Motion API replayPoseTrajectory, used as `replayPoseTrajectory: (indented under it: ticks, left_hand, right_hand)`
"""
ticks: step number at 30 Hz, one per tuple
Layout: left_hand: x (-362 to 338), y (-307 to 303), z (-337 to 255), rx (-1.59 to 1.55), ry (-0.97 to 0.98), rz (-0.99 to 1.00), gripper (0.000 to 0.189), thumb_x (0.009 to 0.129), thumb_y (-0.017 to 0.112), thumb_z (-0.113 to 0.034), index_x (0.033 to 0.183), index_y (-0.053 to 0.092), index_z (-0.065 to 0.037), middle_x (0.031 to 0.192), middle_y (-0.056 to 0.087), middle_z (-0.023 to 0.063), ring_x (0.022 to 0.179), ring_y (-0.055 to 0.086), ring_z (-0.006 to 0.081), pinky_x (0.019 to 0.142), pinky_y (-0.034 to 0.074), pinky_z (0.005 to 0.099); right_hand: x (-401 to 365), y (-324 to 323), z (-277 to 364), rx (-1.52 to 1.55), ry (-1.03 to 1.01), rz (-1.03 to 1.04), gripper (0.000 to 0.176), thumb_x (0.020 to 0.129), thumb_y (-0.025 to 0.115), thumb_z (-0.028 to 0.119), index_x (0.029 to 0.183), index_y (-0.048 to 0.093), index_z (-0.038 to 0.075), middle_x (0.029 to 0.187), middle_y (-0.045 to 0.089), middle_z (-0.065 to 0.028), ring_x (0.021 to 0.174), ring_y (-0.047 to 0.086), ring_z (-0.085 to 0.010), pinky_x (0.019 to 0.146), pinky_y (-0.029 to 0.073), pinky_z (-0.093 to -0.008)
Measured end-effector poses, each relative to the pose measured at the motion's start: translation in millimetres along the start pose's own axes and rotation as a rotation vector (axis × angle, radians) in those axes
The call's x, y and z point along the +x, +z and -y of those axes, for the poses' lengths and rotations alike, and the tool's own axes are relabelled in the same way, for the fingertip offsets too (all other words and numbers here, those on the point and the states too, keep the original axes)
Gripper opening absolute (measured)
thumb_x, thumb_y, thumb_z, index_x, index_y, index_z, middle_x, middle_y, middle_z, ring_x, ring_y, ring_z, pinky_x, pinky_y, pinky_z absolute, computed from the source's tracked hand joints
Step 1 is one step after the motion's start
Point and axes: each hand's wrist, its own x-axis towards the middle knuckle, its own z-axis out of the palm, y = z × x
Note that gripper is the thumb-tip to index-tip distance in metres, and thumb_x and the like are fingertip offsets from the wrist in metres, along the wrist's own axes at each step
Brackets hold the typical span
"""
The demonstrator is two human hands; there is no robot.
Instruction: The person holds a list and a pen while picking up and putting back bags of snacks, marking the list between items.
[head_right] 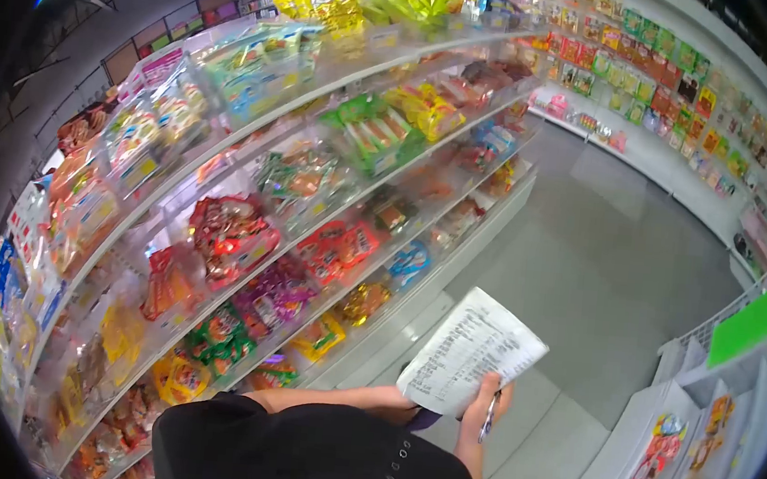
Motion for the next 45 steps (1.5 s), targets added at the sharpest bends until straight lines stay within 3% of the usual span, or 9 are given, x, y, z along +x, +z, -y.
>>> replayPoseTrajectory:
  ticks: [4,10,18,22,28,30,36,39,45]
  left_hand:
    - [54.8,-62.3,-23.1,0.192,0.093,-0.075,0.034,0.092,0.054,-0.030,0.114,0.062,-0.006,0.102,0.066,0.0052,0.091,0.060,0.0150,0.075,0.049,0.0281]
    - [86.3,-193.8,-185.0,0.370,0.179,-0.533,0.031,0.089,0.058,-0.037,0.095,0.067,-0.008,0.066,0.061,-0.0029,0.047,0.043,0.0021,0.045,0.040,0.0194]
    - [64.4,-205.6,-375.9,1.246,0.816,-0.814,0.013,0.084,0.060,-0.006,0.094,0.064,0.002,0.078,0.064,0.0056,0.067,0.057,0.0097,0.063,0.047,0.0249]
    - [64.6,-198.5,-475.6,1.512,0.859,-0.999,0.020,0.083,0.061,-0.007,0.101,0.065,-0.001,0.084,0.065,0.0071,0.076,0.060,0.0128,0.070,0.047,0.0263]
    - [97.6,-317.7,-600.4,2.033,0.128,-1.601,0.077,0.075,0.063,-0.056,0.130,0.047,-0.004,0.121,0.055,0.0188,0.112,0.054,0.0261,0.095,0.041,0.0378]
    - [110.0,-366.8,-624.5,1.703,-0.301,-1.666,0.089,0.069,0.064,-0.065,0.133,0.045,-0.006,0.127,0.052,0.0190,0.118,0.049,0.0295,0.098,0.039,0.0384]
    - [125.7,-434.3,-637.3,1.684,-0.598,-1.686,0.110,0.057,0.061,-0.079,0.130,0.046,0.001,0.127,0.050,0.0242,0.125,0.039,0.0354,0.103,0.032,0.0388]
    - [134.5,-426.1,-626.2,1.411,-0.354,-1.924,0.088,0.058,0.082,-0.050,0.127,0.050,-0.005,0.123,0.056,0.0118,0.113,0.052,0.0229,0.096,0.041,0.0329]
    - [133.1,-406.6,-613.3,1.031,-0.078,-1.803,0.075,0.062,0.084,-0.040,0.121,0.054,-0.004,0.115,0.060,0.0113,0.106,0.056,0.0183,0.093,0.043,0.0342]
  right_hand:
    - [87.1,38.8,6.6,0.161,0.072,-0.056,0.038,0.095,0.050,0.024,0.120,0.047,-0.005,0.111,0.058,-0.0122,0.100,0.054,-0.0188,0.089,0.042,-0.0335]
    - [194.5,98.2,1.8,0.244,0.132,0.117,0.039,0.094,0.052,0.027,0.117,0.049,-0.005,0.111,0.059,-0.0135,0.099,0.057,-0.0192,0.085,0.045,-0.0328]
    - [260.7,160.6,-53.9,0.244,0.304,0.335,0.035,0.095,0.050,0.022,0.115,0.052,-0.006,0.109,0.060,-0.0132,0.095,0.058,-0.0177,0.084,0.046,-0.0314]
    - [296.8,182.4,-98.0,0.285,0.460,0.475,0.030,0.094,0.051,0.018,0.111,0.054,-0.007,0.105,0.062,-0.0122,0.092,0.059,-0.0164,0.082,0.047,-0.0302]
    - [382.7,207.3,-108.6,0.196,0.455,0.808,0.029,0.093,0.053,0.019,0.106,0.058,-0.007,0.099,0.064,-0.0113,0.086,0.059,-0.0148,0.077,0.047,-0.0289]
    - [418.3,208.6,-116.2,0.161,0.421,0.878,0.030,0.093,0.053,0.020,0.105,0.058,-0.007,0.098,0.064,-0.0114,0.086,0.058,-0.0147,0.077,0.046,-0.0290]
    - [508.9,223.1,-126.1,0.199,0.478,0.940,0.030,0.094,0.053,0.020,0.106,0.058,-0.007,0.097,0.064,-0.0113,0.085,0.057,-0.0144,0.076,0.045,-0.0294]
    - [530.0,224.8,-148.0,0.139,0.580,0.892,0.029,0.094,0.053,0.019,0.107,0.058,-0.007,0.098,0.064,-0.0112,0.085,0.056,-0.0143,0.077,0.045,-0.0291]
    - [557.5,241.1,-148.9,0.164,0.537,1.077,0.028,0.093,0.052,0.015,0.109,0.057,-0.008,0.098,0.064,-0.0110,0.086,0.056,-0.0138,0.077,0.045,-0.0287]
